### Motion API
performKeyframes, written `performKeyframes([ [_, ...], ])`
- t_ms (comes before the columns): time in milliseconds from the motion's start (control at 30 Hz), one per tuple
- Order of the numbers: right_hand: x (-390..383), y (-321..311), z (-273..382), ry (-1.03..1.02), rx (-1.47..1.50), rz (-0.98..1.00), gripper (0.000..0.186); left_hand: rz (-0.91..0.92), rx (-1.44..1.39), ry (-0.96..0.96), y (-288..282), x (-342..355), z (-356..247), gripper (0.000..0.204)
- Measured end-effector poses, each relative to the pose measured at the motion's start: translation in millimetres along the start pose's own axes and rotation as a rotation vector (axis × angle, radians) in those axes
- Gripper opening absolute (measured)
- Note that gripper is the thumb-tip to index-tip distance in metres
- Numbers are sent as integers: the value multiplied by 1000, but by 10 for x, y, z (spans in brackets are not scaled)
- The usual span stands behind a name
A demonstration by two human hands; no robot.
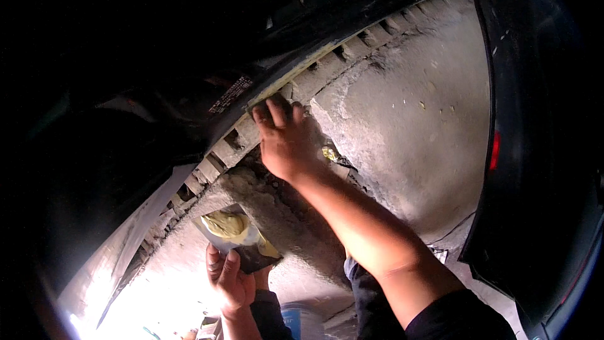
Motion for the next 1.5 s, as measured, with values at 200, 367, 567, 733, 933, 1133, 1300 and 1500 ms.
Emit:
performKeyframes([
  [200, 300, -243, -404, 170, -42, 116, 47, -8, -23, -16, -35, -28, -21, 36],
  [367, 8, 22, 161, 53, 7, 132, 54, 6, -18, -33, 46, 4, -15, 37],
  [567, 17, -71, -22, 25, 60, 119, 54, 94, -13, 2, -45, 7, -48, 44],
  [733, 431, -256, -1001, 254, -74, -8, 50, 20, -46, -5, -58, -32, -37, 39],
  [933, 155, -22, -596, 74, -2, 51, 52, 37, -59, -19, -29, 19, -9, 39],
  [1133, 324, -179, -1065, 172, -39, -34, 45, 33, -57, -12, -31, 21, 3, 39],
  [1300, 283, 56, -1018, 110, -20, -130, 49, 57, -42, -27, 8, 31, 56, 40],
  [1500, 215, 36, -975, 57, 55, -166, 53, 18, -44, -7, -8, 17, 50, 40],
])
Point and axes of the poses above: each hand's wrist, its own x-axis towards the middle knuckle, its own y-axis out of the palm, z = x × y, the point moved 1 cm from there along x, towards the middle knuckle, and after that the axes turned 9 degrees about -x, right-handed, at the moved point
